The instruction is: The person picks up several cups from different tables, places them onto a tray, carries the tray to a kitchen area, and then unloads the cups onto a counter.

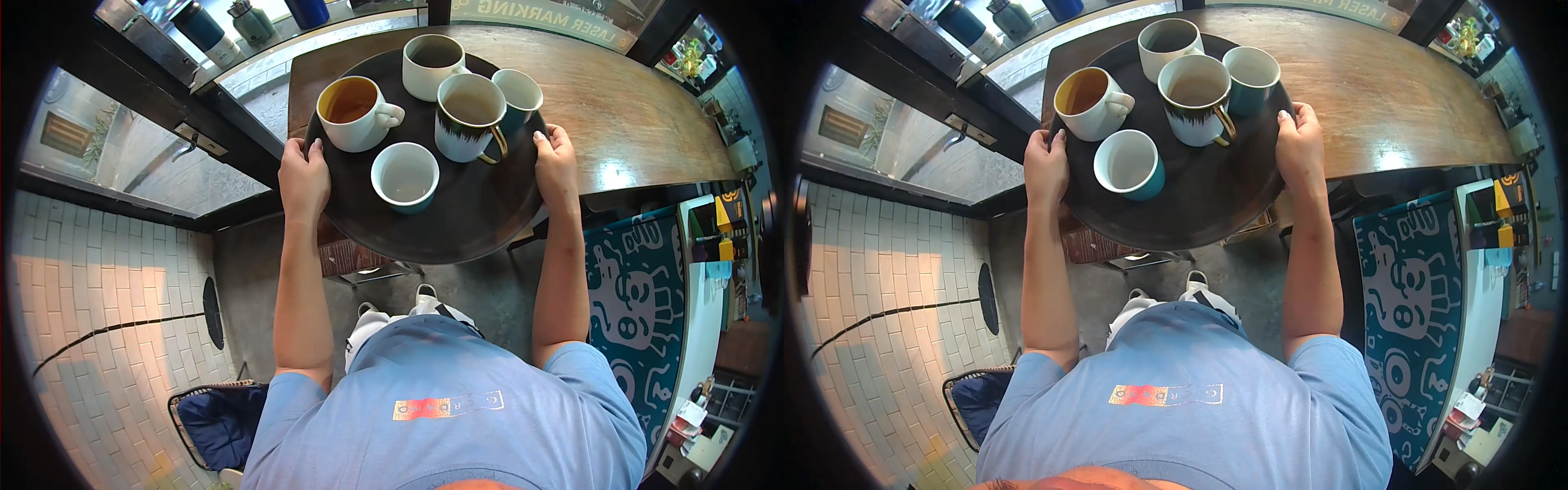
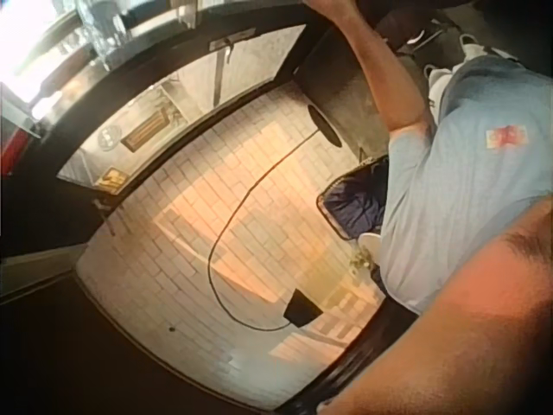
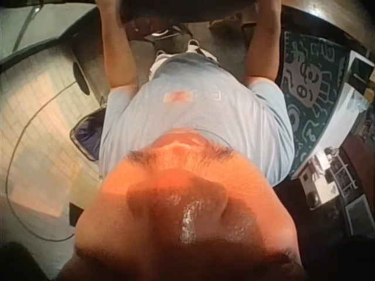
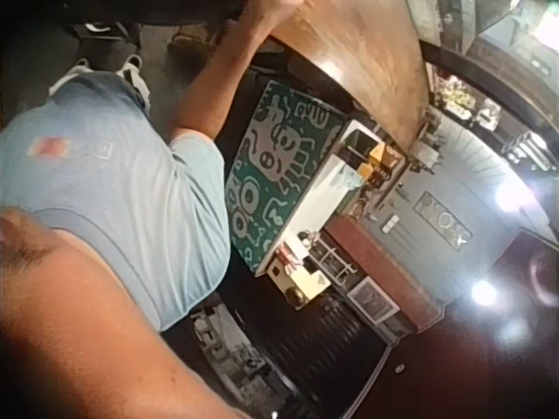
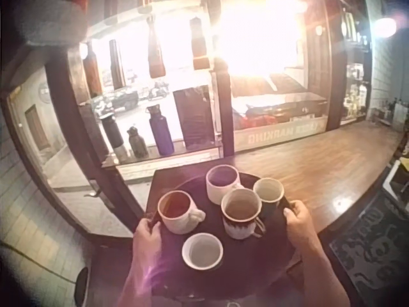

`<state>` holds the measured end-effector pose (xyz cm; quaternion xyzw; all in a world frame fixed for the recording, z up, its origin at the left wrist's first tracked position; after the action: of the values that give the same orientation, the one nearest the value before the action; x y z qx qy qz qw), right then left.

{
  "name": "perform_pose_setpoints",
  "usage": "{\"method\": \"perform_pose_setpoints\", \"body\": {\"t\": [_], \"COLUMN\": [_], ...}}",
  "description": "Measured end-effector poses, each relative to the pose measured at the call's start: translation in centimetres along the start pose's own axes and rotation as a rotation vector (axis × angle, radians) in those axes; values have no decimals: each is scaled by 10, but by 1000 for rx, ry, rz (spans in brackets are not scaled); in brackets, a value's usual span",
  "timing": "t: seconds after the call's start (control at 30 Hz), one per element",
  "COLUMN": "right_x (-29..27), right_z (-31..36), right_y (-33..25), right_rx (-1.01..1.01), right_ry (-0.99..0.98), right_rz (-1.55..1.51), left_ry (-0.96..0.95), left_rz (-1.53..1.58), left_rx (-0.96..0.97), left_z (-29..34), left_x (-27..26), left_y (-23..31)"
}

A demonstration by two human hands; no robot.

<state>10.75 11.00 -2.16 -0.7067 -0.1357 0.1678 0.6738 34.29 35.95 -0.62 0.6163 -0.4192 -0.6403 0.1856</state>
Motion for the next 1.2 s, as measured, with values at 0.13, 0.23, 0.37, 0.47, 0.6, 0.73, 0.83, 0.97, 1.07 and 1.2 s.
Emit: {"method": "perform_pose_setpoints", "body": {"t": [0.13, 0.23, 0.37, 0.47, 0.6, 0.73, 0.83, 0.97, 1.07, 1.2], "right_x": [-15, -27, -43, -50, -64, -73, -76, -94, -105, -123], "right_z": [25, 50, 97, 145, 212, 288, 347, 430, 490, 562], "right_y": [-12, -17, -22, -36, -32, -29, -30, -17, -15, -9], "right_rx": [-15, -15, -55, -17, -82, -65, 0, 40, 60, 94], "right_ry": [40, 84, 200, 332, 496, 626, 792, 990, 1123, 1338], "right_rz": [-38, -97, -83, -99, -31, -44, -9, 103, 112, 227], "left_ry": [-56, -134, -256, -360, -583, -773, -907, -1050, -1118, -1253], "left_rz": [166, 271, 408, 474, 396, 521, 522, 425, 375, 405], "left_rx": [88, 135, 211, 229, 240, 332, 353, 454, 490, 575], "left_z": [-2, 6, 13, 31, 51, 82, 113, 165, 218, 288], "left_x": [10, 10, 12, 4, 0, 6, 10, 18, 16, 40], "left_y": [-14, -9, -14, 0, 6, 2, 0, 3, 10, 14]}}
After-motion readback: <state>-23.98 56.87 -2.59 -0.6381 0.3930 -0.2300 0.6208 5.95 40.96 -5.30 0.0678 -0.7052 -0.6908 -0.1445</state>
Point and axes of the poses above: each hand's wrist, its own z-axis away from the middle knuckle, its own x-axis out of the palm, y = z × x, the point moved 2 cm from there along -z, towards the middle knuckle, and after that the axes turned 3 degrees about -z, right-handed, at the moved point
